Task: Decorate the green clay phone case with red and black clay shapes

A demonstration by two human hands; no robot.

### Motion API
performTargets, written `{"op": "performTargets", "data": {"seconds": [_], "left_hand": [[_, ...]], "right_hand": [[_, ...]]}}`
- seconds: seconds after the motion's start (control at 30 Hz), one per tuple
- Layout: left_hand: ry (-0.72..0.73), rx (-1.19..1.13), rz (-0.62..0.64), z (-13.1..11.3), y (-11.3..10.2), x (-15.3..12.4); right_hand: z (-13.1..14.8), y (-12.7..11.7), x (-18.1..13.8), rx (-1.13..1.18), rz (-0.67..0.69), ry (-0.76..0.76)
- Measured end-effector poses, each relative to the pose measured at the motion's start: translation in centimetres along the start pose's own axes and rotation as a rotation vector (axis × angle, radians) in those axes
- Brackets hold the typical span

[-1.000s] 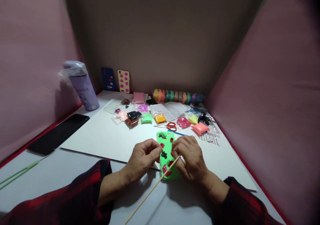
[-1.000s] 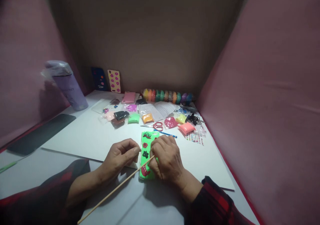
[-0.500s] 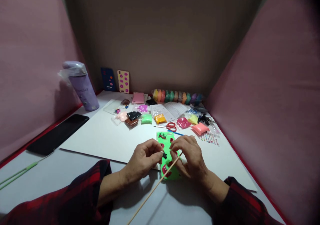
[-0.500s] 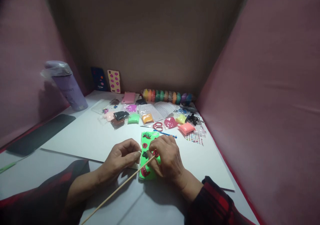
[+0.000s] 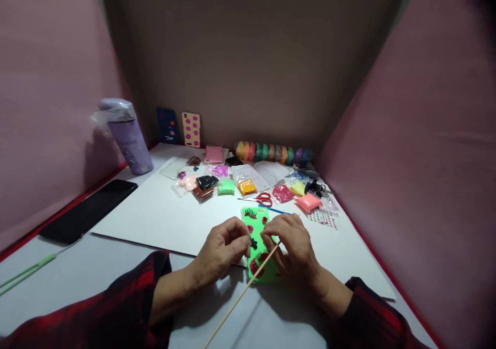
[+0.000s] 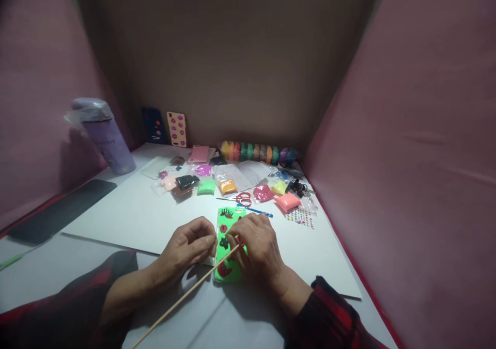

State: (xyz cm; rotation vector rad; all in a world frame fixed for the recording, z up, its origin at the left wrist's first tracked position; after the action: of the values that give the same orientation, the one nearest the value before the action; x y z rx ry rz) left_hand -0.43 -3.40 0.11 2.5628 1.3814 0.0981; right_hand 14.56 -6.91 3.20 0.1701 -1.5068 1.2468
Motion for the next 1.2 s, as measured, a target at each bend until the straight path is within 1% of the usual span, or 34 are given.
{"op": "performTargets", "data": {"seconds": [0.27,0.47,0.7,0.9,1.2], "left_hand": [[0.034,-0.001,0.011,0.48,-0.20,-0.06],[-0.025,-0.022,0.004,0.61,-0.16,0.20],[-0.042,-0.078,0.013,0.52,0.24,0.21],[-0.107,-0.079,0.003,0.55,0.30,0.10],[-0.110,-0.075,-0.011,0.52,0.17,0.19]], "right_hand": [[-0.11,0.12,-0.02,0.023,-0.033,-0.001],[0.02,-0.02,-0.01,0.022,-0.034,-0.029],[-0.22,0.08,-0.61,0.024,-0.074,-0.047],[-0.04,0.02,-0.49,0.046,-0.059,-0.071],[0.62,-0.35,0.25,0.059,-0.091,-0.094]]}}
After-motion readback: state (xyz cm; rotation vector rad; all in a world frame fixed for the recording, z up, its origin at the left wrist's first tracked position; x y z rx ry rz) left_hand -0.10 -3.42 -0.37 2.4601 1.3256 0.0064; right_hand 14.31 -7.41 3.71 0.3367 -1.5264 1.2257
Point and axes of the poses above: each hand's wrist, its own x-axis towards the middle knuckle, its own y-axis out of the palm, z = x × y, the point moved 4 cm from there along x, towards the middle knuckle, and after that the axes turned 5 degrees about -y, right-handed, at the moved point
